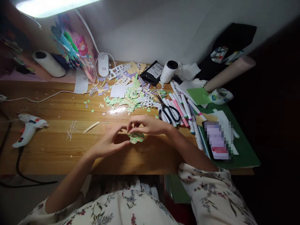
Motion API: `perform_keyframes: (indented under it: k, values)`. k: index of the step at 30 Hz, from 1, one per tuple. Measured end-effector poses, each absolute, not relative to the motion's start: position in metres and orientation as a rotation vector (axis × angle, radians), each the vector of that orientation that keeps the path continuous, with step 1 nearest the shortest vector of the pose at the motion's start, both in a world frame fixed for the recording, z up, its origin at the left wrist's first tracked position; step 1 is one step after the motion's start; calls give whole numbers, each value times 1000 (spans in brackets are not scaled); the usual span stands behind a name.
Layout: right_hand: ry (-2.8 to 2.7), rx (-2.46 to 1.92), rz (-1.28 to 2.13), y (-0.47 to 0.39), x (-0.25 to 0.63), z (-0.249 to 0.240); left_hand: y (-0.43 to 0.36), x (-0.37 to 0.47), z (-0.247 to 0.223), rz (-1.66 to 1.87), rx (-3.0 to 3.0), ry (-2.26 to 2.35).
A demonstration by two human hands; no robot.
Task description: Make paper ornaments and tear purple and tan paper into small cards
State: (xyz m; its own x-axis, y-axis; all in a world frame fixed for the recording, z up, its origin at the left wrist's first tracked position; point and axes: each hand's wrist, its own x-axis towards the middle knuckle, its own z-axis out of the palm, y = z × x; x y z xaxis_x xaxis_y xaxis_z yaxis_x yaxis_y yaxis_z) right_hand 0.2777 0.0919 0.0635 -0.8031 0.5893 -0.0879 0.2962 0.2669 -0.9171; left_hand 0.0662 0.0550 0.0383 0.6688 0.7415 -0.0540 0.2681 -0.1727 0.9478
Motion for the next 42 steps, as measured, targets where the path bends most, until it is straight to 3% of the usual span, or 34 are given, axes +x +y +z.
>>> perform_keyframes:
  k: [5,25,32,42]
  values:
    - [-2344,-747,1560,92,274,67,55,75,27,510,1412,668]
    - [-2232,-840,1626,87,281,59,50,77,17,453,1236,728]
    - [-1820,-1221,1560,67,283,38,74,70,21,457,1518,876]
    - [-1465,-1368,1422,58,268,2,133,75,31,150,1884,811]
